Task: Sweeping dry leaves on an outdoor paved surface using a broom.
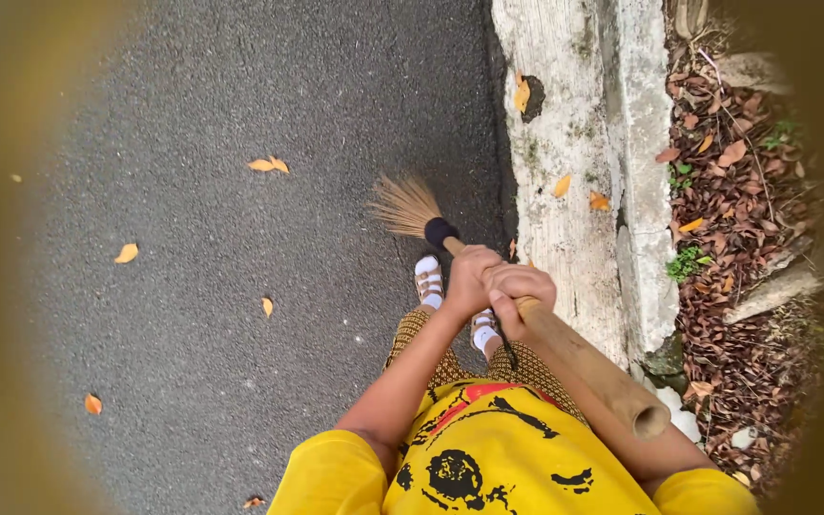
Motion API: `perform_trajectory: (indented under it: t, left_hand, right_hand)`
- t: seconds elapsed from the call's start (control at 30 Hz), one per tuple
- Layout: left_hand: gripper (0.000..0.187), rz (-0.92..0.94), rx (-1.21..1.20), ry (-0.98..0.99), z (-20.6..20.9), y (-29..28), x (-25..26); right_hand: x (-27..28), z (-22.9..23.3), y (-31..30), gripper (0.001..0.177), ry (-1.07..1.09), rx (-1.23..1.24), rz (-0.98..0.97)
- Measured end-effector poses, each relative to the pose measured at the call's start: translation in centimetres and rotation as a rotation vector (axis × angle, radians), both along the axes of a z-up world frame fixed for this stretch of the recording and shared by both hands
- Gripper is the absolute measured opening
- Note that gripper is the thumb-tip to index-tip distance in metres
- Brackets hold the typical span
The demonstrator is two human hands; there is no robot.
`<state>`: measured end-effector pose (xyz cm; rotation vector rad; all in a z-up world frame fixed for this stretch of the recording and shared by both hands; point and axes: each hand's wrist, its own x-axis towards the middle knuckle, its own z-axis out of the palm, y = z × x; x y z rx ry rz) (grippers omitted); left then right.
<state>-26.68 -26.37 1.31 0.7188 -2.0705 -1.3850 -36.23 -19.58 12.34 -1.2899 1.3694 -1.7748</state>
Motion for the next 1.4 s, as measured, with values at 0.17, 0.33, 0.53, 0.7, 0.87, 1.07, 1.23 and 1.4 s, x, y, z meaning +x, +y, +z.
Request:
perform_trajectory:
  t: [0.17,0.33,0.53,0.7,0.87,1.07,1.23,1.4]
  left_hand:
    - [0.019,-0.203,0.137,0.088,-2.0,-0.1,-5.5]
    - [0.021,-0.309,0.370,0.314,-0.2,-2.0,-6.8]
    - [0.019,-0.205,0.192,0.200,1.0,-7.4,-2.7]
    - [0.021,-0.014,-0.014,0.048,1.5,-12.5,2.5]
    - [0.023,0.103,-0.034,0.021,0.3,-13.6,0.9]
    - [0.021,-0.059,0.147,0.104,-2.4,-9.4,-10.3]
    - [0.020,-0.029,0.203,0.288,0.0,-10.3,-14.1]
    - [0.024,0.104,0.125,0.291,1.3,-15.4,-10.4]
  right_hand:
    - [-2.9,-0.2,0.0,0.017,0.197,0.138,-0.245]
    - [-2.5,1.1,-2.2,0.016,0.388,0.189,-0.344]
    - [0.0,2.0,-7.0,0.022,0.293,0.102,-0.176]
    - [1.8,1.2,-12.3,0.007,-0.001,-0.078,0.002]
    - [-0.6,-2.2,-13.6,0.010,-0.083,-0.054,0.117]
    - [-10.0,-2.3,-9.7,0.010,0.157,0.110,-0.047]
    - [-12.5,2.2,-12.6,0.016,0.157,0.113,0.022]
    - [-9.1,5.1,-19.5,0.020,0.323,-0.064,0.319]
